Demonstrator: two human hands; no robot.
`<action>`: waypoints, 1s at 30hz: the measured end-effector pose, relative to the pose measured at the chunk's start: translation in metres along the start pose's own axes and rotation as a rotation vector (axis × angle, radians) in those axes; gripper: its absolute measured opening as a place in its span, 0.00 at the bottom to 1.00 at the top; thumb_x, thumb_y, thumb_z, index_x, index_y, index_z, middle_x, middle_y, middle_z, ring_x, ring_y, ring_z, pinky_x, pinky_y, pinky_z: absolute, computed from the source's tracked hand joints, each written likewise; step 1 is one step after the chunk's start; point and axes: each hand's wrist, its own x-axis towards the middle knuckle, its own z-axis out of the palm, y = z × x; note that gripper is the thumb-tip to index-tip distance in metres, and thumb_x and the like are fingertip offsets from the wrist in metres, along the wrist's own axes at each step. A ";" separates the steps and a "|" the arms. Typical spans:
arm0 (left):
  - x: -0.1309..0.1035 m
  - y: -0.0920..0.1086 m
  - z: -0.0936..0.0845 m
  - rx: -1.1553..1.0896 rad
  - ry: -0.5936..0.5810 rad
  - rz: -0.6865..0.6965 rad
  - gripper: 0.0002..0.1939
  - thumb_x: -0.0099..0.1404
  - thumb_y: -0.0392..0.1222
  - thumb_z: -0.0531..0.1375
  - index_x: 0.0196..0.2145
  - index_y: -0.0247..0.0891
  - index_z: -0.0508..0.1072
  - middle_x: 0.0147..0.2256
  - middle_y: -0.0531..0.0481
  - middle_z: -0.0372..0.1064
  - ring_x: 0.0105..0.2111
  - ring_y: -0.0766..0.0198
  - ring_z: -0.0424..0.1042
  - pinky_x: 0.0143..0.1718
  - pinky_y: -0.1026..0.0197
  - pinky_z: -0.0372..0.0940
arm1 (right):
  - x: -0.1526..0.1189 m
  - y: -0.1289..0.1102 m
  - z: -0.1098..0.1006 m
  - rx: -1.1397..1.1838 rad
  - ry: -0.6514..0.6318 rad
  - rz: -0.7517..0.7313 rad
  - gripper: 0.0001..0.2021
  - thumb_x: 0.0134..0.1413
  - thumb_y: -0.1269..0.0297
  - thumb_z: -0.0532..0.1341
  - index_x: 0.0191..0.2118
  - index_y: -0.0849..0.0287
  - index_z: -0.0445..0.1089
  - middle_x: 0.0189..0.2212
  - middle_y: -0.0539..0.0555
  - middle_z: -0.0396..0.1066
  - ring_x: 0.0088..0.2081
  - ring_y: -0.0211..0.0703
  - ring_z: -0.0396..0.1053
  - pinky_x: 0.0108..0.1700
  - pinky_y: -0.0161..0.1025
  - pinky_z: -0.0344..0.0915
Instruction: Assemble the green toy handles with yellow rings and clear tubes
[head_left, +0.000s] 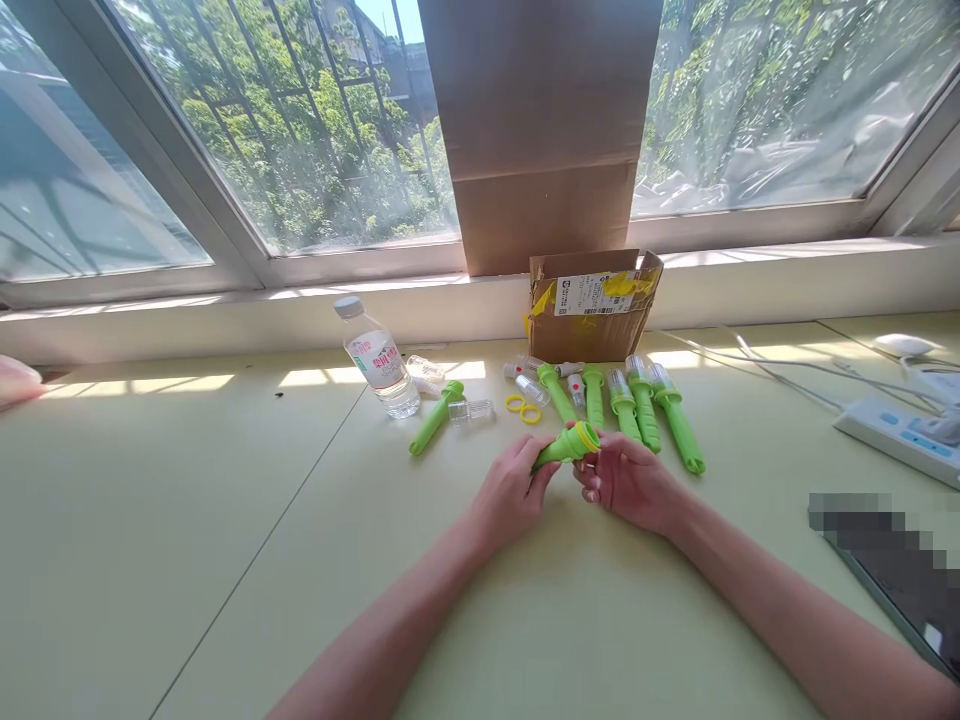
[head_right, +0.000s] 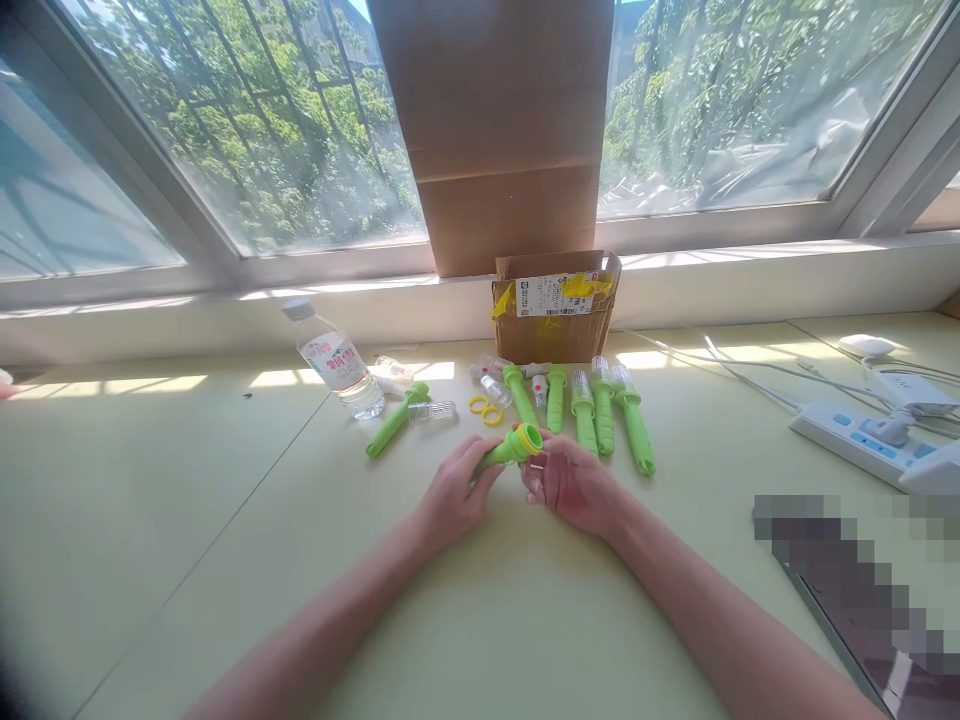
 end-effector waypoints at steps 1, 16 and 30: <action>0.000 0.000 0.001 0.002 0.014 -0.002 0.12 0.68 0.41 0.49 0.47 0.38 0.64 0.36 0.47 0.65 0.36 0.62 0.65 0.38 0.61 0.62 | 0.000 0.000 0.000 -0.003 0.000 0.001 0.12 0.53 0.66 0.56 0.44 0.55 0.68 0.24 0.48 0.66 0.23 0.34 0.62 0.26 0.35 0.65; 0.000 -0.003 0.005 0.014 0.107 0.011 0.10 0.66 0.40 0.52 0.45 0.38 0.64 0.36 0.48 0.65 0.36 0.63 0.66 0.37 0.62 0.62 | -0.002 -0.001 0.001 -0.044 -0.018 0.031 0.16 0.55 0.66 0.55 0.51 0.52 0.64 0.25 0.49 0.68 0.23 0.35 0.65 0.27 0.34 0.65; -0.001 -0.004 0.005 0.043 0.140 0.024 0.09 0.65 0.40 0.53 0.44 0.39 0.65 0.35 0.48 0.65 0.34 0.64 0.66 0.35 0.63 0.62 | -0.001 -0.001 0.000 -0.094 -0.035 0.061 0.17 0.56 0.62 0.54 0.51 0.54 0.64 0.25 0.52 0.71 0.22 0.36 0.66 0.27 0.34 0.66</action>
